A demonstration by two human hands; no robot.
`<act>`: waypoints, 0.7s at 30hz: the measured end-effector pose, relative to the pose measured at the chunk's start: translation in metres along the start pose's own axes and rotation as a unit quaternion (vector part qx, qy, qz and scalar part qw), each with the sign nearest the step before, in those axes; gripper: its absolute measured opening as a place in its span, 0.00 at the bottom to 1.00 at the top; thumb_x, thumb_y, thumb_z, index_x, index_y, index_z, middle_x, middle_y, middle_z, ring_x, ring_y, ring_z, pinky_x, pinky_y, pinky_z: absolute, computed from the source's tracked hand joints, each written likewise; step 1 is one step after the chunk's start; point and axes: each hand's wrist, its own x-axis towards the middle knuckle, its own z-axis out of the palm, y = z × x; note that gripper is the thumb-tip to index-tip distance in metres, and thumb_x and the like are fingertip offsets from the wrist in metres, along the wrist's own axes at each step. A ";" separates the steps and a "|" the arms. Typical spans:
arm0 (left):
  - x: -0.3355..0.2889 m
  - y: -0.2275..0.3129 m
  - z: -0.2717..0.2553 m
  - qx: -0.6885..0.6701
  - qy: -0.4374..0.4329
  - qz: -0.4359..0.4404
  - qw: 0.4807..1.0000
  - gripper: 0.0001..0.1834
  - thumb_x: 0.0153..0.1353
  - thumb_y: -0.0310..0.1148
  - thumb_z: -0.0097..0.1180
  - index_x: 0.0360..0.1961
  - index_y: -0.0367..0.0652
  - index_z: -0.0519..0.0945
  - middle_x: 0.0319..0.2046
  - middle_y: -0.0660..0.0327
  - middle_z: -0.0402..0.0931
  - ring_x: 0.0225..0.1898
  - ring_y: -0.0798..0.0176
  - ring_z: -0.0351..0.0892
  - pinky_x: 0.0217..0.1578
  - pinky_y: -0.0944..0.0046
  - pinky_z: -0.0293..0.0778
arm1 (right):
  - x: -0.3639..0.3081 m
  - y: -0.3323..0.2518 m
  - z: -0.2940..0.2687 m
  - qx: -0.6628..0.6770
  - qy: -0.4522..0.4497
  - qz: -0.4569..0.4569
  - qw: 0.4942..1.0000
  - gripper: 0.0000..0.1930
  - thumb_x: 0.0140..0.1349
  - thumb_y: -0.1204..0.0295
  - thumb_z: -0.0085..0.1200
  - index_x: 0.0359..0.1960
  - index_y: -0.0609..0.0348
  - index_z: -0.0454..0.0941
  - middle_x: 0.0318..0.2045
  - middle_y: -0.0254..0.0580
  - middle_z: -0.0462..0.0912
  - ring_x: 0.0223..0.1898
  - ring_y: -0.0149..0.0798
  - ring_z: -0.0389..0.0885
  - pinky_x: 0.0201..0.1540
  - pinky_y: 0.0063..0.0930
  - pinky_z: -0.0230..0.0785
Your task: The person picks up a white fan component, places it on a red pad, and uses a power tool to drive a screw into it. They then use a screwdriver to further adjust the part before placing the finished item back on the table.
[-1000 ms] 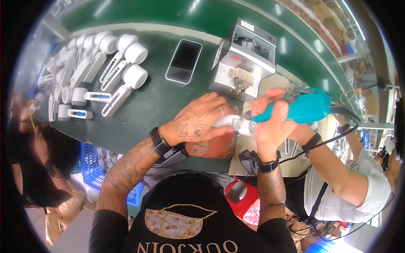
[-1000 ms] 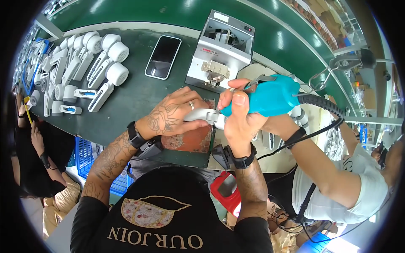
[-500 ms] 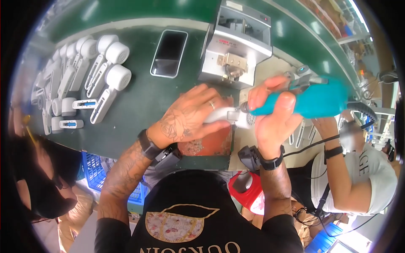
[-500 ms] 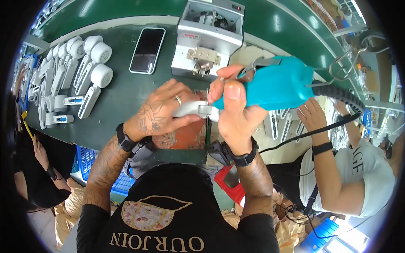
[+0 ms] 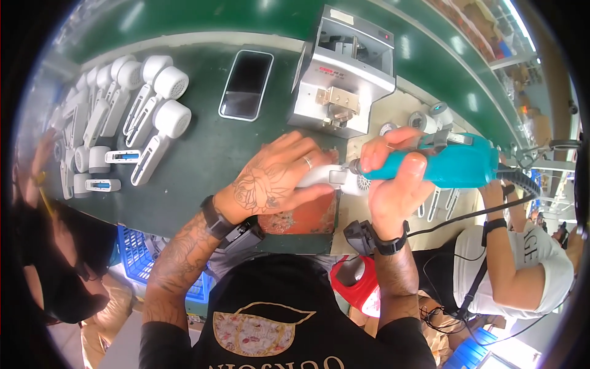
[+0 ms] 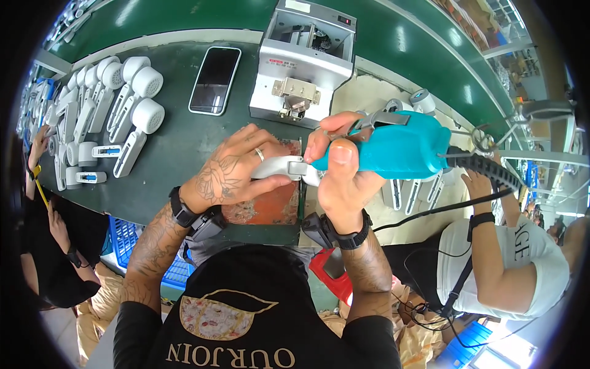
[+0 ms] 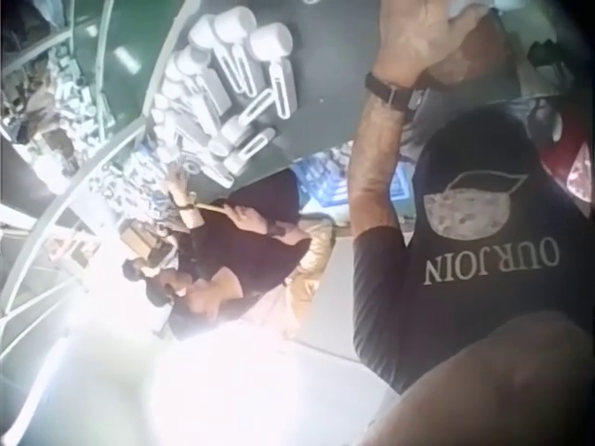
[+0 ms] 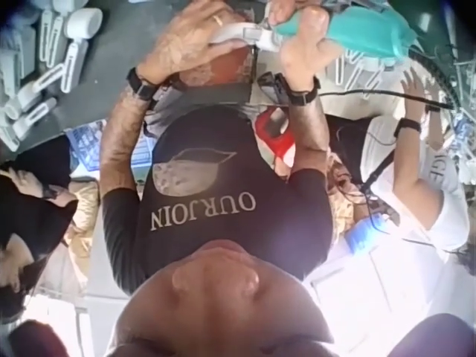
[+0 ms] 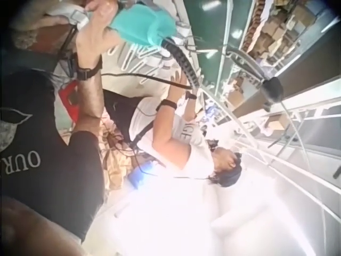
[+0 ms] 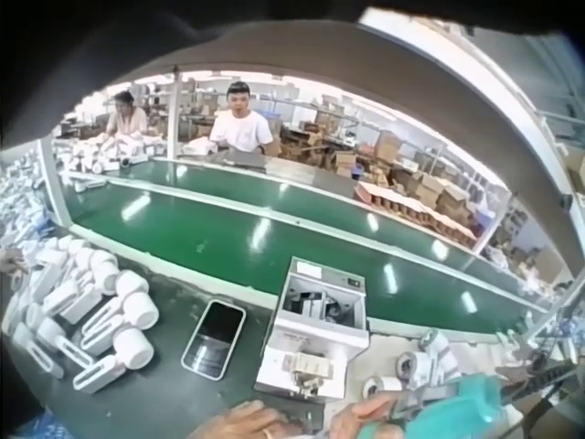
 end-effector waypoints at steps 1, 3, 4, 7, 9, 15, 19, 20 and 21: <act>0.000 0.000 0.000 0.001 0.001 0.000 1.000 0.21 0.55 0.43 0.67 0.48 0.47 0.78 0.37 0.61 0.73 0.41 0.54 0.73 0.40 0.55 0.75 | 0.000 0.001 0.001 -0.001 0.003 0.004 1.000 0.29 0.68 0.46 0.52 0.43 0.67 0.69 0.20 0.41 0.72 0.22 0.37 0.71 0.27 0.33 0.66; -0.001 0.000 0.001 0.015 0.008 0.005 1.000 0.22 0.56 0.44 0.67 0.48 0.47 0.78 0.38 0.61 0.73 0.42 0.54 0.74 0.39 0.55 0.75 | 0.001 0.002 0.003 -0.002 0.005 0.005 1.000 0.29 0.68 0.46 0.53 0.43 0.67 0.69 0.20 0.41 0.71 0.22 0.37 0.71 0.27 0.33 0.66; -0.001 0.000 0.001 0.017 0.010 0.005 1.000 0.22 0.56 0.44 0.67 0.48 0.47 0.78 0.38 0.61 0.73 0.42 0.54 0.74 0.39 0.55 0.75 | 0.001 0.003 0.003 -0.007 0.003 0.006 1.000 0.28 0.68 0.47 0.53 0.43 0.66 0.69 0.20 0.41 0.72 0.22 0.37 0.71 0.27 0.32 0.67; -0.001 0.003 0.000 0.018 0.008 0.002 1.000 0.22 0.56 0.44 0.66 0.49 0.48 0.78 0.38 0.62 0.73 0.42 0.55 0.74 0.39 0.55 0.76 | -0.002 0.007 0.004 -0.004 -0.012 0.002 1.000 0.25 0.69 0.49 0.53 0.42 0.64 0.68 0.21 0.40 0.71 0.22 0.36 0.71 0.26 0.31 0.67; -0.001 0.007 -0.002 0.004 -0.012 -0.037 0.999 0.20 0.53 0.42 0.70 0.44 0.46 0.81 0.41 0.61 0.77 0.42 0.52 0.75 0.45 0.52 0.74 | -0.002 0.011 0.003 0.006 -0.024 -0.003 1.000 0.23 0.69 0.51 0.53 0.41 0.62 0.68 0.21 0.40 0.71 0.22 0.35 0.71 0.26 0.31 0.67; 0.001 0.012 -0.003 0.036 -0.022 -0.020 0.999 0.20 0.56 0.45 0.67 0.45 0.45 0.81 0.45 0.60 0.75 0.45 0.52 0.73 0.46 0.52 0.74 | -0.003 0.011 0.004 0.032 -0.038 0.000 0.999 0.18 0.72 0.57 0.51 0.36 0.60 0.65 0.21 0.39 0.70 0.22 0.34 0.70 0.27 0.31 0.68; 0.000 0.011 -0.003 0.054 0.013 0.008 0.998 0.20 0.57 0.45 0.66 0.45 0.45 0.81 0.44 0.60 0.74 0.44 0.51 0.73 0.45 0.52 0.74 | 0.002 0.009 0.006 0.031 -0.036 0.020 0.999 0.16 0.73 0.59 0.50 0.39 0.62 0.68 0.22 0.39 0.72 0.22 0.34 0.72 0.28 0.29 0.68; 0.000 0.012 -0.004 0.041 -0.001 -0.004 0.999 0.19 0.57 0.45 0.66 0.45 0.45 0.81 0.44 0.60 0.74 0.44 0.51 0.73 0.44 0.52 0.73 | 0.007 0.000 0.008 -0.020 -0.028 0.056 0.998 0.15 0.73 0.60 0.49 0.41 0.63 0.69 0.22 0.38 0.73 0.24 0.33 0.73 0.28 0.28 0.68; 0.001 0.011 -0.006 0.027 -0.014 -0.017 0.999 0.19 0.57 0.45 0.65 0.44 0.45 0.81 0.43 0.60 0.74 0.44 0.51 0.73 0.44 0.52 0.73 | 0.014 -0.009 0.012 -0.070 -0.020 0.091 0.993 0.15 0.74 0.62 0.48 0.43 0.64 0.71 0.22 0.38 0.74 0.25 0.32 0.74 0.29 0.27 0.68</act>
